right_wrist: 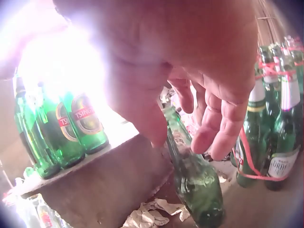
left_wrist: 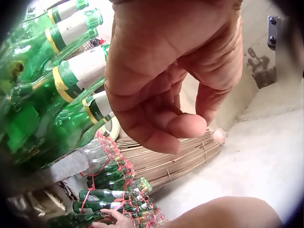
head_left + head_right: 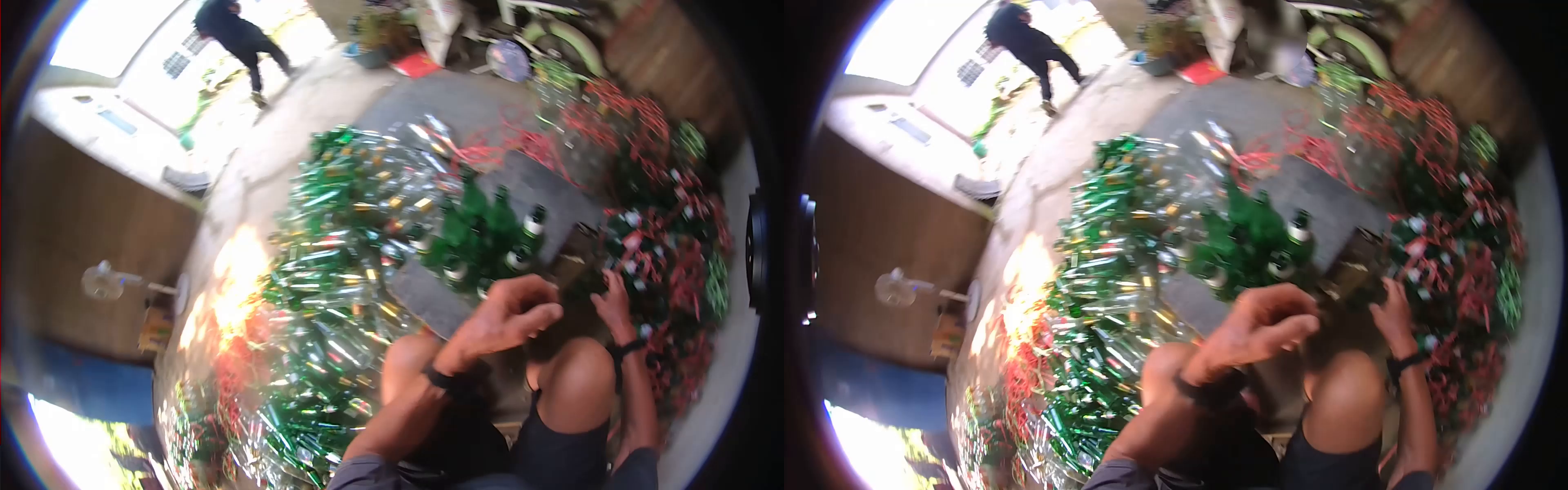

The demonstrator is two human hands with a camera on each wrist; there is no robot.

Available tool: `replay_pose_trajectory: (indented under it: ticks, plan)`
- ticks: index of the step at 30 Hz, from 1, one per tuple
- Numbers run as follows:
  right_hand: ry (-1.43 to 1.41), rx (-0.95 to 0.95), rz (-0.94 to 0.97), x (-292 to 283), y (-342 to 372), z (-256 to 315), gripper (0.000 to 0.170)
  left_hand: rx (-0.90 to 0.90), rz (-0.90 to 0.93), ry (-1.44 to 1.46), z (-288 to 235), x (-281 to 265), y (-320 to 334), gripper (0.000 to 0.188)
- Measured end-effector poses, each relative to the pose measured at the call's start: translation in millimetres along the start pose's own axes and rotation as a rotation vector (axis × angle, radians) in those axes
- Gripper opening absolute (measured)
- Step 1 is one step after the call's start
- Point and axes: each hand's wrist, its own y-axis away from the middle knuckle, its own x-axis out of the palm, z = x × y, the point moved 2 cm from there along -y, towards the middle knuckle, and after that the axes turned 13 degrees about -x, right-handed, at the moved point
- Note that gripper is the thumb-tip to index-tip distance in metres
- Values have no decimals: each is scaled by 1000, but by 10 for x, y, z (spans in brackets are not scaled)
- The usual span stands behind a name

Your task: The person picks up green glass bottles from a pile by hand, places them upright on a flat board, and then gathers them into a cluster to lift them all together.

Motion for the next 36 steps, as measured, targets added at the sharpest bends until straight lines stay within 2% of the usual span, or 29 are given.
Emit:
replay_pose_trajectory:
  ticks: [1,2,6,11,12,13,15,16,17,20,24,28,30,33,34,36]
  plan:
    - [59,-28,-14,-137,6,144,60,17,44,4,-11,-4,54,21]
    - [-14,97,39,-321,-25,389,57,-48,80,86,-96,27,201,20]
    - [30,-14,33,-668,-101,522,42,12,123,144,-122,38,410,24]
    - [56,-93,99,-960,-508,824,36,125,-123,182,-172,-107,442,22]
    - [48,-141,74,-1007,-626,886,33,180,-200,183,-195,-127,449,23]
    - [38,-191,50,-1040,-756,946,30,176,-196,190,-186,-145,453,23]
    - [26,-180,79,-1110,-1059,1130,28,321,-331,260,-188,-230,466,24]
    - [8,-171,104,-1129,-1214,1182,25,376,-334,281,-220,-263,458,24]
    - [14,-167,106,-1129,-1380,1185,25,522,-375,219,-191,-288,368,29]
    - [-22,-242,117,-1079,-1917,1136,23,572,-434,256,-178,-314,356,35]
    - [17,-229,190,-889,-2575,922,23,707,-398,252,-158,-459,270,30]
    - [-2,-234,255,-473,-3100,529,23,787,-483,233,-113,-657,305,28]
    - [-15,-232,263,-251,-3295,318,23,845,-617,199,-65,-717,353,32]
    - [-72,-161,302,51,-3464,29,24,774,-557,108,-106,-785,406,38]
    - [-31,-175,317,129,-3488,-50,25,906,-643,138,-99,-760,298,30]
    - [35,-182,329,263,-3538,-204,28,927,-590,133,-111,-812,258,28]
